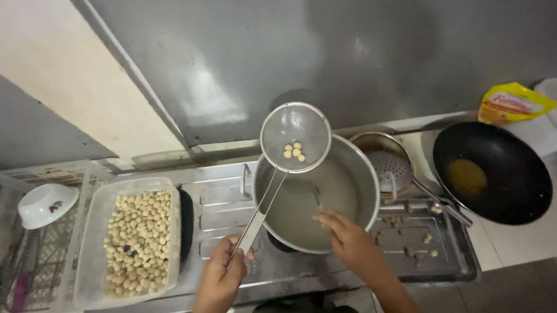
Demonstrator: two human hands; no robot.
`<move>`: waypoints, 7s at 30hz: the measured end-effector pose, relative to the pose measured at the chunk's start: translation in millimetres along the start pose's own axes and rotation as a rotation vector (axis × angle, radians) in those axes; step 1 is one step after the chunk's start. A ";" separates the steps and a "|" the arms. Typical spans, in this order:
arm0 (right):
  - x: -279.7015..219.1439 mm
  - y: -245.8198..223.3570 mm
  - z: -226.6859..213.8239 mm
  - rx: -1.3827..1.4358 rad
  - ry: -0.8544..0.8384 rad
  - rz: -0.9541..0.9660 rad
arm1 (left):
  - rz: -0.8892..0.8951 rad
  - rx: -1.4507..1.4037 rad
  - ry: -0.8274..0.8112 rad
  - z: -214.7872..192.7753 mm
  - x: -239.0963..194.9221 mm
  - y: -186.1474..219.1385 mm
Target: Transferring small dough balls into a pot for cooking and then scooping them out onto a tray.
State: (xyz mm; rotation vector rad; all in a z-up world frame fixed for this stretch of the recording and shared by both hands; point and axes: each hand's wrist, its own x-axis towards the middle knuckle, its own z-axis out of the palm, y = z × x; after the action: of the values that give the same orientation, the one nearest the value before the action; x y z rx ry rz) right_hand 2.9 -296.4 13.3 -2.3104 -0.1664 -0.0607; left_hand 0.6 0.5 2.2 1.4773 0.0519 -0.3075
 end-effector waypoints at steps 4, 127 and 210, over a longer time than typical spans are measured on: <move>-16.0 -3.5 -3.3 0.046 -0.056 -0.016 | 0.004 0.031 -0.040 -8.3 -2.2 -8.2; -23.7 38.4 -42.9 -0.232 -0.189 -0.210 | -0.097 0.011 0.152 10.1 -47.9 -7.8; 20.2 39.6 -60.6 -0.098 0.192 -0.390 | -0.006 -0.043 0.191 30.2 -79.3 16.3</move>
State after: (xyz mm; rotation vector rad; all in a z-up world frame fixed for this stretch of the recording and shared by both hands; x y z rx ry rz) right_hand 29.0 -365.5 27.4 -2.3220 -0.5223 -0.4952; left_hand -76.3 -14.5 38.7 1.4607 0.2143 -0.1684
